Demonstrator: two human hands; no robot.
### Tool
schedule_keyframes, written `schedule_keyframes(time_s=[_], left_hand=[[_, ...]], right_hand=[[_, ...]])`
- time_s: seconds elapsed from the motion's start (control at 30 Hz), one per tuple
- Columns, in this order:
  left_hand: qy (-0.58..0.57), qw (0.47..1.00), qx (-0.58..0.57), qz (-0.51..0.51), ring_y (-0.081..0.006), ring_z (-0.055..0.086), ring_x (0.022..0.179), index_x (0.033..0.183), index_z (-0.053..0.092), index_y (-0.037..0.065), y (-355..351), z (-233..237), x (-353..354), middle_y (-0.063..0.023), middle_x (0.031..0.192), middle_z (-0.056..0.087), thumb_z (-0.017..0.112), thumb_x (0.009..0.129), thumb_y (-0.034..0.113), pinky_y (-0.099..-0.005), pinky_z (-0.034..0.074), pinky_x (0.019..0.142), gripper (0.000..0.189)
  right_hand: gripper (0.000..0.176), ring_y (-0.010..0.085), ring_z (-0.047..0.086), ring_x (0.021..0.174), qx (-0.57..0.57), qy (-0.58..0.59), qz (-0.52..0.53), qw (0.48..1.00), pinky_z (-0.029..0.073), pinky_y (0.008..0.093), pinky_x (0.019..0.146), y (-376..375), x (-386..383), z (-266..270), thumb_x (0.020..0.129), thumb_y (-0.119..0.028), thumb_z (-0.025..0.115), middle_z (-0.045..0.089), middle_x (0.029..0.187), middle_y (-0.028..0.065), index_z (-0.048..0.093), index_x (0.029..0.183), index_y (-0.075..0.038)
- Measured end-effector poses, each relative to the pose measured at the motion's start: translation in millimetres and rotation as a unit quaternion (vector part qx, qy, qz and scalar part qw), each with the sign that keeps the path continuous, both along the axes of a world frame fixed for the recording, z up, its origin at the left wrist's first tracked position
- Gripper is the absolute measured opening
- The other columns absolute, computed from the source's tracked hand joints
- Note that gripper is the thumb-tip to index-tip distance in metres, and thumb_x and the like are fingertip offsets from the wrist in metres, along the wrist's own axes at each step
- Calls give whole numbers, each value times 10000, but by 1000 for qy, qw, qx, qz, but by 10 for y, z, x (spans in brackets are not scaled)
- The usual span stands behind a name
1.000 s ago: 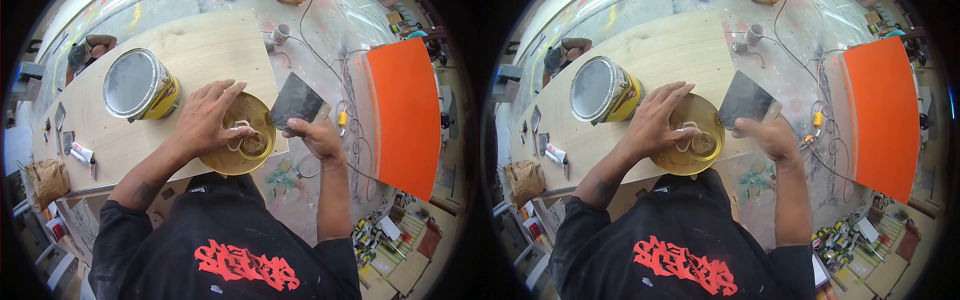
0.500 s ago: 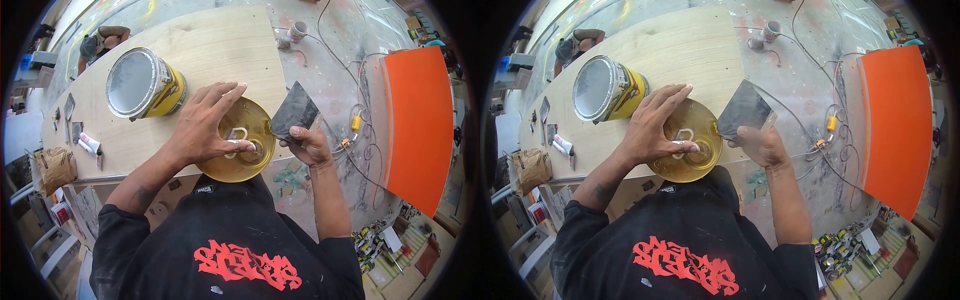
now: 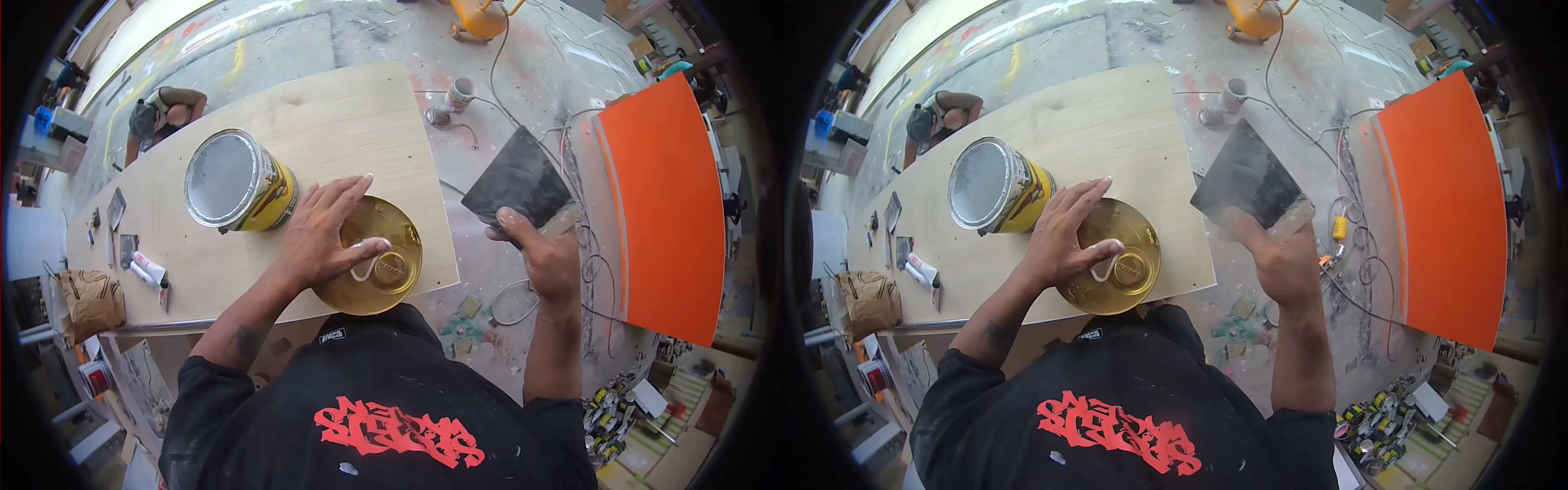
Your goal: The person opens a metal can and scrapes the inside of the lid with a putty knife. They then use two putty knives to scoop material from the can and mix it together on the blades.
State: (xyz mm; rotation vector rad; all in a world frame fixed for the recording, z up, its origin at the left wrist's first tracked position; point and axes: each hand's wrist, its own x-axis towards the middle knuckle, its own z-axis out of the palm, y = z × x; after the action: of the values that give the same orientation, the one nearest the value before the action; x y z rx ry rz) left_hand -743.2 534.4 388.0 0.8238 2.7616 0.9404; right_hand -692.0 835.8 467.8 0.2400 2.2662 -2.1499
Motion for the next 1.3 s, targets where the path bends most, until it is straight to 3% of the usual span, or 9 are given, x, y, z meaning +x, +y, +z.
schedule_keyframes(time_s=[0.2,0.33,0.43,0.67,0.77,0.9,1.03,1.17,1.3], left_hand=[[-126,972,184,72,-363,491,1386,1499,468,22,-141,-98,2,-220,1472,521,682,976,401,-436,367,1170,680],[-155,968,184,77,-359,506,1375,1485,483,6,-226,-208,78,-236,1457,532,669,992,371,-423,373,1167,641],[-181,958,210,68,-288,485,1390,1492,452,-50,-279,-219,111,-213,1465,531,653,1006,339,-393,347,1180,654],[-342,870,336,115,-364,427,1447,1569,316,-35,-618,-525,401,-239,1549,451,747,929,417,-495,326,1195,894],[-326,896,293,71,-368,355,1492,1592,258,-26,-701,-564,632,-250,1599,363,768,904,439,-530,302,1202,974],[-307,882,348,85,-355,283,1528,1614,186,-14,-564,-659,792,-241,1643,276,708,945,402,-457,251,1239,945],[-265,891,357,87,-358,294,1523,1616,175,-14,-551,-676,782,-257,1637,280,615,1000,342,-417,232,1248,836],[-255,903,337,80,-368,299,1520,1613,175,-21,-586,-669,756,-270,1629,288,585,1011,338,-416,235,1246,812],[-239,909,331,82,-373,299,1520,1607,184,-32,-582,-683,756,-275,1627,288,587,1007,351,-416,238,1245,817]], right_hand=[[184,145,683,854,-53,-18,-75,996,557,313,795,-341,336,-189,939,-63,682,740,965,87,700,1077,57],[194,129,673,878,92,-80,-1,993,551,279,786,-385,379,-440,949,-23,683,718,1048,65,676,1132,40],[175,124,662,902,73,-80,-5,994,539,280,802,-462,413,-429,945,-25,690,721,1036,54,691,1109,35],[172,164,651,964,73,39,-34,996,516,313,855,-601,318,-278,951,-12,664,713,1070,79,683,1107,58],[184,179,667,1012,56,44,-27,997,524,321,881,-573,180,-451,963,-15,635,715,1090,93,689,1123,59],[277,229,725,976,-212,-47,-52,975,616,395,843,-610,-1,-933,1011,-74,627,709,1144,97,597,1286,-52],[304,249,723,1025,-247,-31,-57,967,624,400,849,-740,79,-1002,1021,-103,620,697,1158,92,559,1315,-58],[279,269,722,1006,-132,-12,-78,988,618,410,837,-617,225,-843,1029,-111,592,692,1175,133,594,1281,10],[252,221,725,931,0,-49,-48,998,617,329,696,-482,312,-716,983,-72,637,700,1101,108,621,1217,21]])
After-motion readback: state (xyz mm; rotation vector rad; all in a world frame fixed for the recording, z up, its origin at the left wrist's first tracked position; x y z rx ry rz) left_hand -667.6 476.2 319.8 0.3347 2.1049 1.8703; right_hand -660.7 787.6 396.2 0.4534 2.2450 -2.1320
